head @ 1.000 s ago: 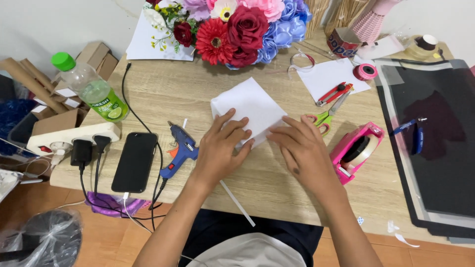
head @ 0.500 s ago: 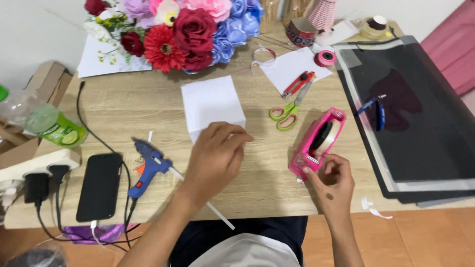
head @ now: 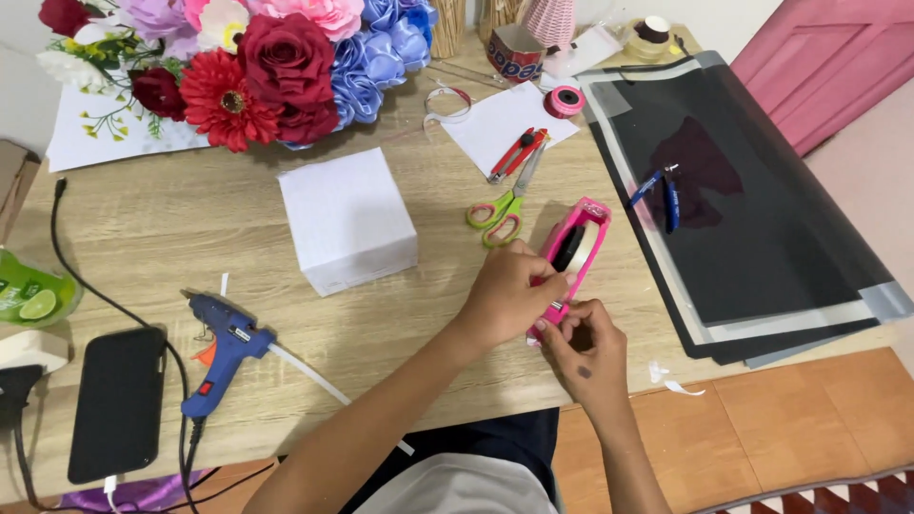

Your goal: The person folds a white paper sheet into a small box shape on a wooden table. They repeatedly apply clear adhesive tape to secure the edges and corners, rotating the box to access different sides. The person uses a pink tape dispenser and green scissors to cut the tape.

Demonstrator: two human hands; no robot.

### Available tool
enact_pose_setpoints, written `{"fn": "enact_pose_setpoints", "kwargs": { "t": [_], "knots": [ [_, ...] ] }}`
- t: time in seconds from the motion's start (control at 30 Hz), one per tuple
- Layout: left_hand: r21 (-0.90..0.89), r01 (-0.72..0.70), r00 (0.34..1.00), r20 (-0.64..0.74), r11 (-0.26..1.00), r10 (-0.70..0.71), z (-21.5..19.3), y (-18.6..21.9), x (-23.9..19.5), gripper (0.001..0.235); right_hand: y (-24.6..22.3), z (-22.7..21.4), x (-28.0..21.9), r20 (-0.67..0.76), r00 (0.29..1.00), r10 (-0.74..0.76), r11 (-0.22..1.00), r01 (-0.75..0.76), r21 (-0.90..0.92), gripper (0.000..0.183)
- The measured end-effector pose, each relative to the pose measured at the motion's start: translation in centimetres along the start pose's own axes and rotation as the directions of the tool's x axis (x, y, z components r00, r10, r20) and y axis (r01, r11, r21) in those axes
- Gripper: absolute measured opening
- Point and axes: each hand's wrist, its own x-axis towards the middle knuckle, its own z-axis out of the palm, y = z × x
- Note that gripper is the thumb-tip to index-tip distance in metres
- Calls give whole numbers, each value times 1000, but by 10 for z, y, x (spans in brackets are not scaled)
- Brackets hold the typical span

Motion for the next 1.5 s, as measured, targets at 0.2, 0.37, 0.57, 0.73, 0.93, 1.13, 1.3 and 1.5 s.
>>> {"fn": "enact_pose_setpoints", "kwargs": {
  "t": [0.2, 0.37, 0.57, 0.73, 0.93, 1.13, 1.3, 1.5],
  "knots": [
    [69, -195, 967, -152, 978, 203, -23, 35, -71, 29, -1, 1, 4, -1, 1000, -4, 999, 4, -34, 20],
    [206, -52, 996, -54, 977, 64, -23, 13, -107, 33, -43, -5, 0, 69, 990, 121, 991, -125, 56, 29],
    [885, 48, 875, -261, 464, 408, -28, -25, -100, 24, -26, -8, -3, -23, 993, 112, 990, -109, 86, 25],
    [500, -75, 994, -33, 863, 106, -78, 4, -138, 39, -35, -2, -17, -213, 937, -279, 952, 299, 71, 43],
    [361, -151, 982, -47, 920, 180, -92, 18, -173, 32, -86, 21, -22, 421, 825, -377, 905, 231, 357, 86],
    [479, -67, 997, -9, 875, 81, -114, 14, -180, 28, -92, 21, -2, 551, 743, -380, 921, 247, 302, 14],
    [543, 31, 999, 11, 839, -45, -117, 10, -179, 26, -101, 21, 2, 642, 731, -233, 958, 57, 283, 25],
    [407, 181, 981, -7, 895, -195, -138, 18, -181, 19, -111, 39, 7, 497, 776, -388, 918, 278, 283, 16]
  ]
}}
